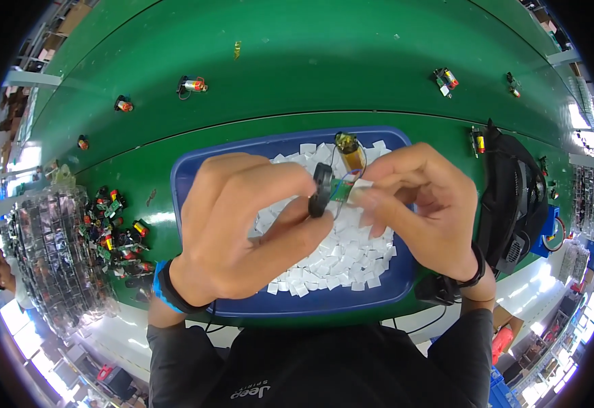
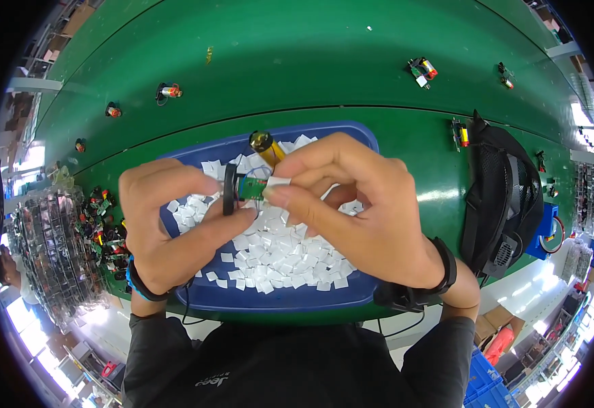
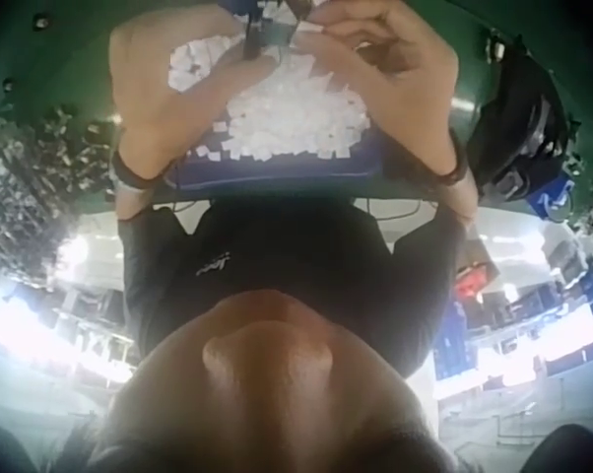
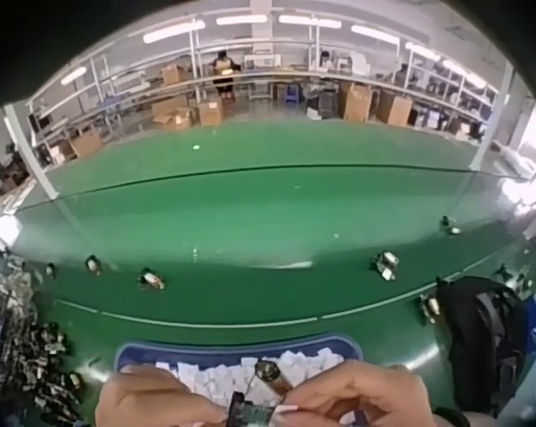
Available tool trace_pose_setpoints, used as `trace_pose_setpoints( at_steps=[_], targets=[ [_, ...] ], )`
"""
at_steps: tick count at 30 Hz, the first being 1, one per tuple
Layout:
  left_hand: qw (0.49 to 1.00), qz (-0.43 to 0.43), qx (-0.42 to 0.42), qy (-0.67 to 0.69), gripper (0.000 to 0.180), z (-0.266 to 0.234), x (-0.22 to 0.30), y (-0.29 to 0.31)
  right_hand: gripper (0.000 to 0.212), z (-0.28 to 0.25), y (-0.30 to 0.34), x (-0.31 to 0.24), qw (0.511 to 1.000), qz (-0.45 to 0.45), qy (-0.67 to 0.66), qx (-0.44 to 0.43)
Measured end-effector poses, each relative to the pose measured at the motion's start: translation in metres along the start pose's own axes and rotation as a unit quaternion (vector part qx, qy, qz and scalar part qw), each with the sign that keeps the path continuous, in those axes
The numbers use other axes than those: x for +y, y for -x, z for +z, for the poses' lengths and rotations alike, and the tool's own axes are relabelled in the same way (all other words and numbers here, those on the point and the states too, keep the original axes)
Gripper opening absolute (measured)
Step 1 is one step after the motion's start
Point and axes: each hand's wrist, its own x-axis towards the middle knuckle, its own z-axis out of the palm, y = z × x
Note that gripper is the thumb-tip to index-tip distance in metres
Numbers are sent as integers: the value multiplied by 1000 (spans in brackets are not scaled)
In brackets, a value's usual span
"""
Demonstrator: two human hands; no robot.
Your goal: The person picks up a battery and a circuit board, fits them together, and wraps a white sticker around the unit before placing it on a conveyor belt. The person then repeats this assembly process with another set of components.
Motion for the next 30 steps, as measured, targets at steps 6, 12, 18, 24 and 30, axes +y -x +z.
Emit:
trace_pose_setpoints(
  at_steps=[6, 12, 18, 24, 30],
  targets=[
    [916, -268, -4, 298, 28, -3, 2, -7, 17, -9, -8, 5, 994, -63, 89, 26],
    [805, -359, -165, 443, 33, 1, -6, -3, 19, -6, -4, 15, 973, -135, 188, -18],
    [788, -400, -161, 440, 33, -3, -13, -3, 26, -8, -10, 4, 917, -241, 288, -135],
    [750, -426, -168, 477, 34, 2, -5, -6, 26, -17, -8, -3, 915, -211, 338, -69],
    [773, -404, -190, 452, 38, 5, 0, -6, 29, -7, -13, 1, 873, -294, 389, -17]
  ],
)
